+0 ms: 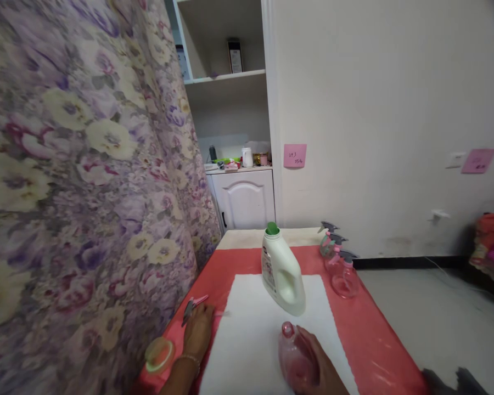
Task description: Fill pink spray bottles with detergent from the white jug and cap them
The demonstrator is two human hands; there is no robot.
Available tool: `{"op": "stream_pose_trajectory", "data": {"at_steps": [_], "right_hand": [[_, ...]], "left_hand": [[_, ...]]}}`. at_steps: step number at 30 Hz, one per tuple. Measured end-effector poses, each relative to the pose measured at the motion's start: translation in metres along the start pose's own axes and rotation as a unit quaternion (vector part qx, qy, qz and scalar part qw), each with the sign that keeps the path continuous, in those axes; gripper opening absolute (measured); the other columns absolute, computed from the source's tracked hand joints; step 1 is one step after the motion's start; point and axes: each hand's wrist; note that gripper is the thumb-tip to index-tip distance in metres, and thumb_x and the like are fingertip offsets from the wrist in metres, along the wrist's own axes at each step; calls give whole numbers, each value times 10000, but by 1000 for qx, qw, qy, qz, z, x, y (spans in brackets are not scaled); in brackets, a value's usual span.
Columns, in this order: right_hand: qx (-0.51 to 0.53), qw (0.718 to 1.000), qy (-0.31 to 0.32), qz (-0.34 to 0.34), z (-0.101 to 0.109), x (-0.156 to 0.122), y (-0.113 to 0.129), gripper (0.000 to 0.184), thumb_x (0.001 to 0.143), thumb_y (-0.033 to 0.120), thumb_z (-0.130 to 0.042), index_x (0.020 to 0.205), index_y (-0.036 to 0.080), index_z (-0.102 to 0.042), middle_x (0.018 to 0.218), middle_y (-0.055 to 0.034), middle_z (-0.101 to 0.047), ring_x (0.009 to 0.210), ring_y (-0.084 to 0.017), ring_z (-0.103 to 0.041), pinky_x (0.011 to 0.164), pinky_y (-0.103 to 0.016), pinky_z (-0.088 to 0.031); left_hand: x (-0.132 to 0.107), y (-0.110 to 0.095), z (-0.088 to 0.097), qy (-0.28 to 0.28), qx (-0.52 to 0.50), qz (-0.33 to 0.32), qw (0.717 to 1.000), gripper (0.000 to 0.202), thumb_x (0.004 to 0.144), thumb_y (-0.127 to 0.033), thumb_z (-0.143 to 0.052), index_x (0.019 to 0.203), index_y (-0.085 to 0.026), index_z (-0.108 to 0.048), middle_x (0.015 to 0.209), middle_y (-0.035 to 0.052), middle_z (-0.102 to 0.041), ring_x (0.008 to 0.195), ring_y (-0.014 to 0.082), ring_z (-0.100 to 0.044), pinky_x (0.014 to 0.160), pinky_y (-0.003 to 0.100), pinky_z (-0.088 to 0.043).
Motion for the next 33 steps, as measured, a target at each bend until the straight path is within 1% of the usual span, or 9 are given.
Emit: {"op": "stream_pose_trajectory", "data": {"at_steps": [3,6,9,12,15,17,23,29,33], "right_hand": [[-11,1000,-11,14,-2,0,-6,801,584,142,-674,1335,279,-433,1405,-87,-519,1310,-313,-474,1112,-429,-364],[-15,999,3,29,-1,0,-9,785,608,166,-693,1338,287,-429,1404,-96,-518,1313,-309,-473,1118,-439,-359],[5,999,34,28,2,2,-8,824,622,191,-717,1372,284,-389,1431,-99,-492,1339,-300,-445,1131,-444,-341],[16,998,57,23,5,3,-6,827,652,260,-735,1395,272,-371,1459,-105,-463,1364,-295,-415,1141,-442,-324],[10,997,69,13,7,4,-4,821,663,320,-742,1396,258,-379,1461,-113,-466,1353,-297,-431,1135,-440,-335],[-5,998,69,6,7,4,-3,825,657,321,-749,1395,251,-386,1456,-117,-474,1343,-298,-444,1134,-439,-338],[-26,998,55,16,6,1,-4,783,715,335,-722,1409,269,-367,1468,-97,-467,1355,-279,-430,1138,-433,-332],[-24,998,51,20,6,0,-2,789,708,364,-729,1405,263,-372,1473,-114,-462,1365,-290,-417,1143,-452,-324],[-8,999,40,10,6,-1,-1,781,701,397,-734,1391,258,-393,1455,-122,-484,1347,-299,-441,1131,-464,-339]], "left_hand": [[-2,2,-4,-18,1,1,1000,302,857,-72,-376,925,-149,-660,1033,122,-651,1002,240,-605,849,354,-452],[-11,3,-9,-57,-6,-2,998,357,840,-30,-356,1044,-144,-626,1176,132,-614,1119,239,-562,920,366,-451],[-29,-2,-20,-100,-17,-12,995,382,858,-61,-355,1150,-155,-582,1251,136,-578,1207,261,-507,1002,437,-421],[-52,-13,-35,-118,-35,-35,992,354,870,-118,-385,1145,-183,-598,1193,124,-615,1144,263,-552,993,458,-442],[-67,-25,-49,-112,-55,-58,990,328,890,-159,-395,1117,-190,-629,1137,112,-656,1078,249,-593,947,430,-480],[-71,-30,-52,-105,-65,-63,990,316,899,-169,-395,1089,-187,-648,1115,108,-671,1060,246,-604,931,419,-488],[-72,-34,-43,-86,-86,-51,991,319,897,-139,-400,1083,-189,-653,1128,96,-666,1078,229,-592,954,400,-458],[-73,-40,-39,-60,-91,-35,993,366,879,-89,-368,1108,-167,-643,1160,117,-654,1095,235,-578,957,409,-443],[-69,-37,-34,-36,-91,-38,994,379,872,-92,-363,1112,-154,-649,1164,131,-670,1113,245,-589,971,417,-450]]}}
Point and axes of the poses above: each hand's wrist, its own x-axis towards the middle knuckle, its own z-axis out of the back of the hand, y = z × x
